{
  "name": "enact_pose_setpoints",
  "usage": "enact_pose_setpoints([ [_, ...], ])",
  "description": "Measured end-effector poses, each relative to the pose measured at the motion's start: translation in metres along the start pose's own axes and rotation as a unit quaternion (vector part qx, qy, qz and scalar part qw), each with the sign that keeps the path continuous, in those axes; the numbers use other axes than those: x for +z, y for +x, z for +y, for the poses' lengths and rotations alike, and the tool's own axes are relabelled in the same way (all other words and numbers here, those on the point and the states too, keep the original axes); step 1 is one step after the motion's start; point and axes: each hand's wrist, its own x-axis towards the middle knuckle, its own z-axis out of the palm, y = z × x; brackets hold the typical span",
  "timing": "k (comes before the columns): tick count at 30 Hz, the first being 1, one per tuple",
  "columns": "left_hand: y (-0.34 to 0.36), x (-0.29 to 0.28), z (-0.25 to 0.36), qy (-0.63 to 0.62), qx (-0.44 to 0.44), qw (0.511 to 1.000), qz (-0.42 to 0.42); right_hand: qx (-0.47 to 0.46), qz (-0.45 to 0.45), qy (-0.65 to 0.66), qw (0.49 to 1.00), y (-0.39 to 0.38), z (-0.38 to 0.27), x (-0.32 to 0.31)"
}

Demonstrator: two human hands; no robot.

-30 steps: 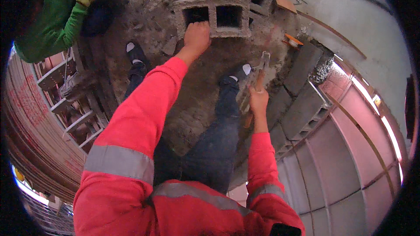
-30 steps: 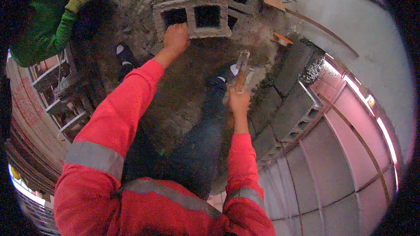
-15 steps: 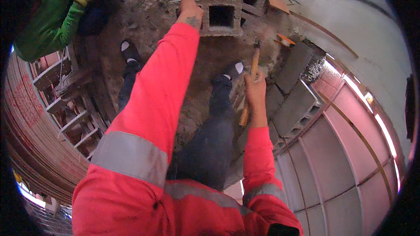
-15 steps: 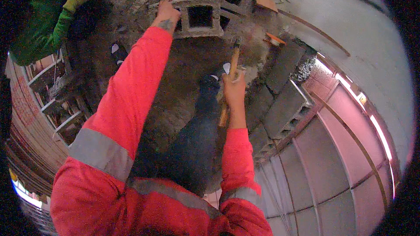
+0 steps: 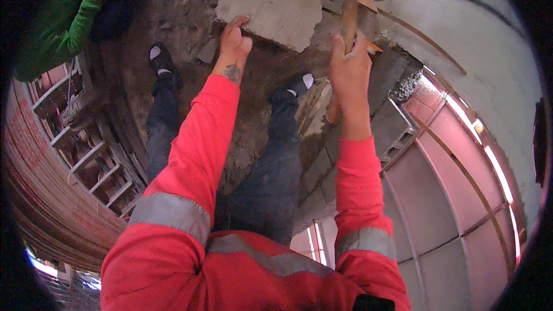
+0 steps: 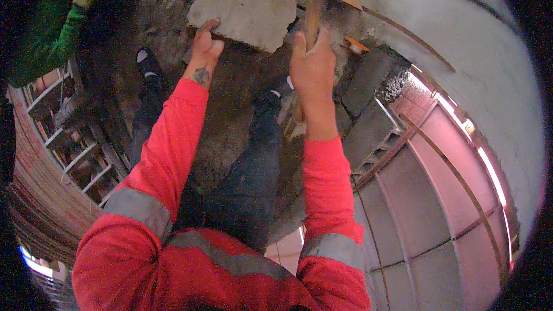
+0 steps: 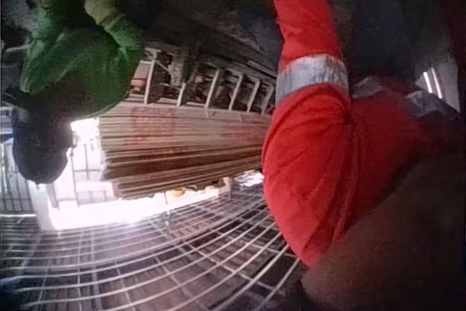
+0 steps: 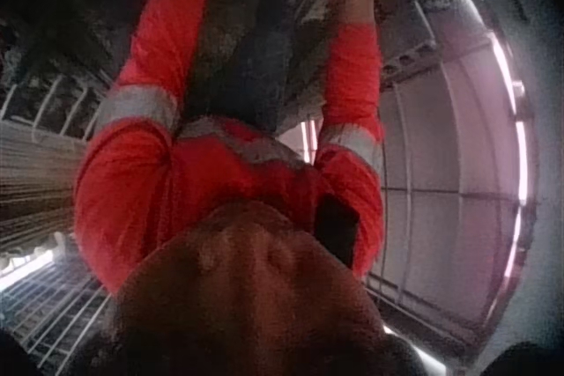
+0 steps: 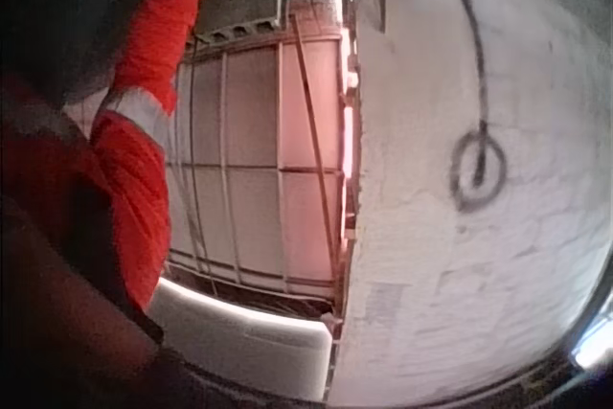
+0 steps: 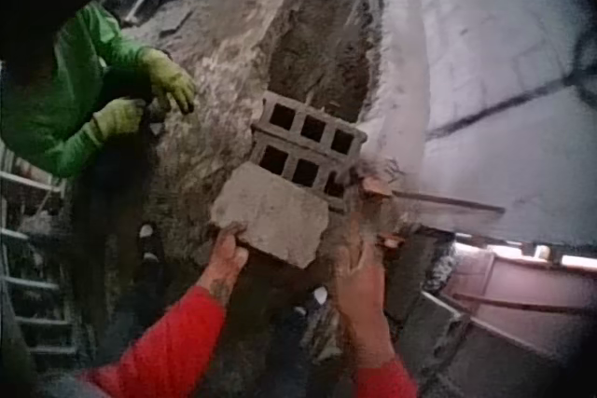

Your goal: The person lays hollow concrete blocks onto a mortar bed, using a trowel to apply mortar and a hammer to tap the blocks into place. They also use a green marker to mark the blocks and a piece of cloth to wipe excess mortar.

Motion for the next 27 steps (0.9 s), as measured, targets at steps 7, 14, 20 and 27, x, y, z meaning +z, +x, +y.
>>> enact_pose_setpoints([
  [7, 0.005, -0.002, 0.003, 0.073, 0.056, 0.996, -0.015, 0.025, -0.266, -0.166, 0.949, 0.074, -0.005, 0.026],
  [14, -0.003, 0.034, 0.008, 0.069, 0.059, 0.996, -0.022, -0.107, -0.063, -0.123, 0.985, 0.036, 0.000, 0.018],
  [20, 0.027, 0.003, 0.015, 0.178, 0.120, 0.977, -0.014, -0.059, -0.187, -0.104, 0.975, 0.048, -0.058, -0.001],
  [27, -0.004, 0.040, 0.016, 0.373, 0.202, 0.904, -0.054, -0.082, -0.192, -0.185, 0.960, 0.043, -0.002, 0.001],
])
